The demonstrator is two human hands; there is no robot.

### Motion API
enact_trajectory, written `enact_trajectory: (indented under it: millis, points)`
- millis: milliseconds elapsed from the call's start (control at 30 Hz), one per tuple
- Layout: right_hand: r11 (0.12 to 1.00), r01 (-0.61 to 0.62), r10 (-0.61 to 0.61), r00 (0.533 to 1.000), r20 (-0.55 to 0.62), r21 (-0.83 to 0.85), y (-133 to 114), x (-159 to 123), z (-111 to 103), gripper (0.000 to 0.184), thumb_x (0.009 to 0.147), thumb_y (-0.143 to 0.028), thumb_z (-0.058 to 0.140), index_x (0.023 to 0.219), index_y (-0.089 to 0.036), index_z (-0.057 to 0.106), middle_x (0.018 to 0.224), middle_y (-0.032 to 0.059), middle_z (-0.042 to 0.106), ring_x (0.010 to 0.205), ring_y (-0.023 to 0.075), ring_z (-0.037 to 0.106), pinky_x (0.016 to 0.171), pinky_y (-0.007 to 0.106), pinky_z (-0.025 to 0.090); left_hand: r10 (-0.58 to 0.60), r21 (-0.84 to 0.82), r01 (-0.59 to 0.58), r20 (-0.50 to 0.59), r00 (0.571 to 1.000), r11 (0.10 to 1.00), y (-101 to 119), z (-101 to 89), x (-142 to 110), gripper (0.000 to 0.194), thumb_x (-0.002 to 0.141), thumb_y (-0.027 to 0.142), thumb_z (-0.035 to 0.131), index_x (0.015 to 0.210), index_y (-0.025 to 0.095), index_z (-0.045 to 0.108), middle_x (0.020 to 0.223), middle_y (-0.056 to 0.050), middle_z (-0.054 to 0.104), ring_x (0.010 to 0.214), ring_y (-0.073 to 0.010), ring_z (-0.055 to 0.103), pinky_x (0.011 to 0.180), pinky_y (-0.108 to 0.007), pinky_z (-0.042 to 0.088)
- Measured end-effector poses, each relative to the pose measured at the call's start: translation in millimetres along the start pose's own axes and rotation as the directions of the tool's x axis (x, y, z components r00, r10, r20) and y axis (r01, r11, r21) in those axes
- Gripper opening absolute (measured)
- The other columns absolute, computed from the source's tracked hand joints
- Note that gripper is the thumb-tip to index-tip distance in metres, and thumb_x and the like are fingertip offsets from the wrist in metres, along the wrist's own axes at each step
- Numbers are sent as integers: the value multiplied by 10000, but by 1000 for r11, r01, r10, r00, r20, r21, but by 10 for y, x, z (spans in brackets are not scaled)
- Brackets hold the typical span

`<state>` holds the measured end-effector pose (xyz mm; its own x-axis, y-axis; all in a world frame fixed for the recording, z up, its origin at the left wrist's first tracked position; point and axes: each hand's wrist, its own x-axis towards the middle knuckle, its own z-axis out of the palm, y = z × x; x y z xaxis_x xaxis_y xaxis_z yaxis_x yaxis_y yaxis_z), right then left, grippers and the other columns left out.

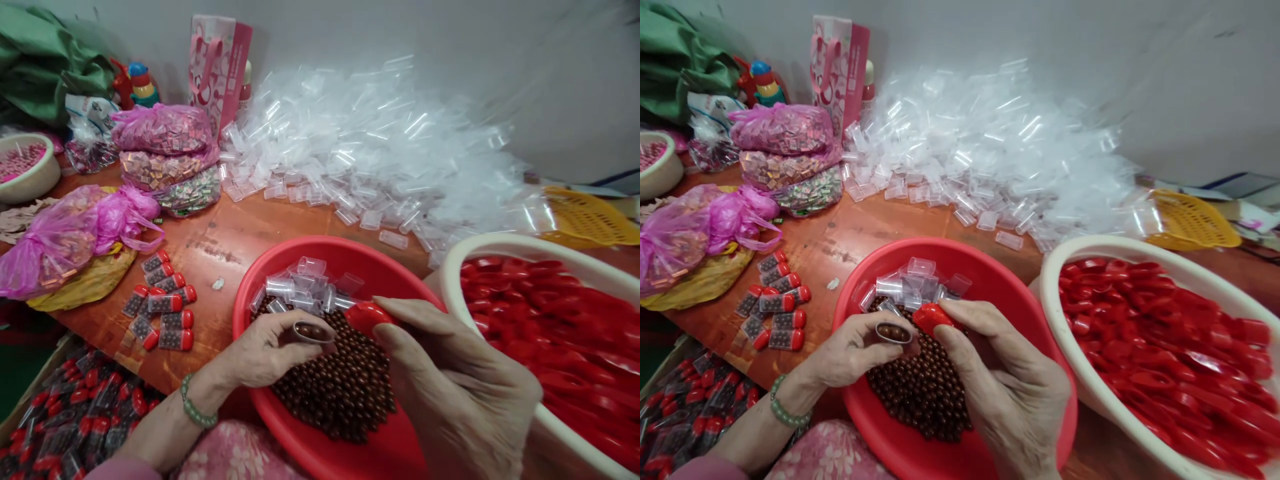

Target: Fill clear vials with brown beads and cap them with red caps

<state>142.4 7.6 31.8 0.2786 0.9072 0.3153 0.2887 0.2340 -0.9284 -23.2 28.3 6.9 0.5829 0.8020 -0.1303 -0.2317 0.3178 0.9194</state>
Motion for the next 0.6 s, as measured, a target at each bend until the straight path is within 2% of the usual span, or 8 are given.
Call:
enact_trajectory:
  millis: [100, 233, 333, 433, 600]
  points:
    - [1000, 8, -8, 1000, -7, 16, 2, -12, -9, 178, 769, -244, 735, 940, -297, 736, 906, 5, 722, 855, 181, 680, 815, 340, 559, 32, 35, -31, -18, 999, 999, 55, 9, 21, 150, 828, 172, 619, 966, 144, 671, 952, -50, 660, 907, -142, 603, 895, -295, 440]
    - [998, 36, -38, 998, 44, 59, -50, -16, -4, 154, 790, -230, 712, 931, -288, 733, 877, 10, 716, 795, 171, 675, 774, 339, 565, 50, -15, -50, -38, 998, 999, 101, 18, 60, 164, 805, 247, 673, 931, 142, 680, 906, -47, 662, 878, -146, 613, 890, -307, 444]
    - [994, 44, -49, 997, 57, 99, -44, -5, -19, 164, 800, -226, 701, 949, -288, 729, 878, 16, 714, 784, 178, 674, 743, 345, 572, 21, -50, -21, -5, 1000, 999, 91, 26, 84, 259, 775, 335, 715, 944, 143, 673, 893, -55, 665, 858, -158, 623, 858, -319, 461]
    - [991, 43, -47, 998, 32, 124, 20, 7, -41, 185, 808, -219, 694, 969, -302, 727, 884, 9, 715, 811, 173, 676, 743, 323, 569, 16, -74, -20, -47, 999, 997, 67, 33, 107, 322, 755, 389, 731, 953, 149, 651, 857, -46, 661, 823, -150, 623, 838, -316, 471]
    - [990, 43, -45, 999, 13, 132, 115, 21, -44, 201, 808, -203, 692, 984, -293, 727, 907, 8, 712, 826, 154, 670, 766, 294, 560, 39, 11, -38, -94, 995, 999, 74, 61, 126, 248, 795, 343, 692, 938, 149, 633, 868, -37, 640, 848, -138, 602, 866, -295, 451]
